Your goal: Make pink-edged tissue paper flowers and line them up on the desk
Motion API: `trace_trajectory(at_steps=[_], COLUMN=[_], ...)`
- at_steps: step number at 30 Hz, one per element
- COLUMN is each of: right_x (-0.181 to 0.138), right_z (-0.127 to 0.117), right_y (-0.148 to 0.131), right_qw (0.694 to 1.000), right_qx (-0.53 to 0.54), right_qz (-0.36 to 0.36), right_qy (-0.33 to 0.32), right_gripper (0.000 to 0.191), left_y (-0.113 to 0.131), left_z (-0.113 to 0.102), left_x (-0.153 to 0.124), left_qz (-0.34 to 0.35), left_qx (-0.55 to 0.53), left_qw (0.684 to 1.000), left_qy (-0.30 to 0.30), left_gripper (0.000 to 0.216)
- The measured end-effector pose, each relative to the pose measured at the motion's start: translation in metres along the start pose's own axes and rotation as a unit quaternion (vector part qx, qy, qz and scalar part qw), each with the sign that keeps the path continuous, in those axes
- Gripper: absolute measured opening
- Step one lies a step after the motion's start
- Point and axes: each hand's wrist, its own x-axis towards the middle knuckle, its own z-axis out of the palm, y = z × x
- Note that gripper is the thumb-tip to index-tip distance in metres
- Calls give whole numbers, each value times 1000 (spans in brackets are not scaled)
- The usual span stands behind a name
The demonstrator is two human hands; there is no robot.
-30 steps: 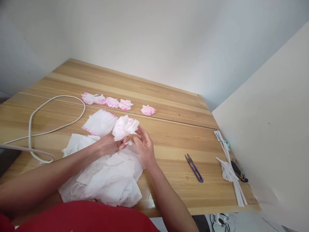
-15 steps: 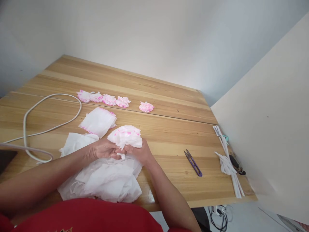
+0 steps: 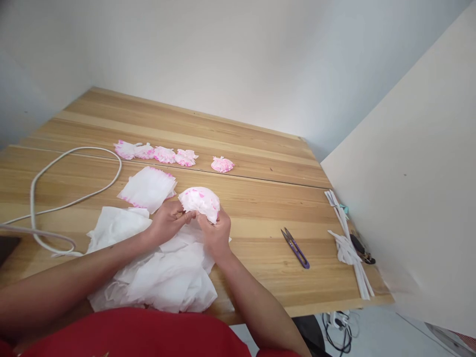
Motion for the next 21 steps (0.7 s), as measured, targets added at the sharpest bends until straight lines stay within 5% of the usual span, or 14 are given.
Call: trace_trajectory(at_steps=[2,7,14,21], right_x=[6,23,31,26], right_z=[-7,-33,-39,-36], right_y=[1,-6,-3,-1], right_qw=[999,987,995,990], right_qx=[-8,4,80,67], right_qz=[-13,-71,-4,-58], right_qy=[-51,-144,-57,-113], right_gripper=[15,61,33,46], left_y=[-3,-8,-14,-12], left_z=[0,-4,-2,-2], left_x=[0,2,4,4], left_qz=[8,46,-21,-70], left_qx=[-3,-77,-169,-182], left_qw=[1000,996,985,980], left_qy=[7,-10,19,47], left_gripper=[23,10,19,14])
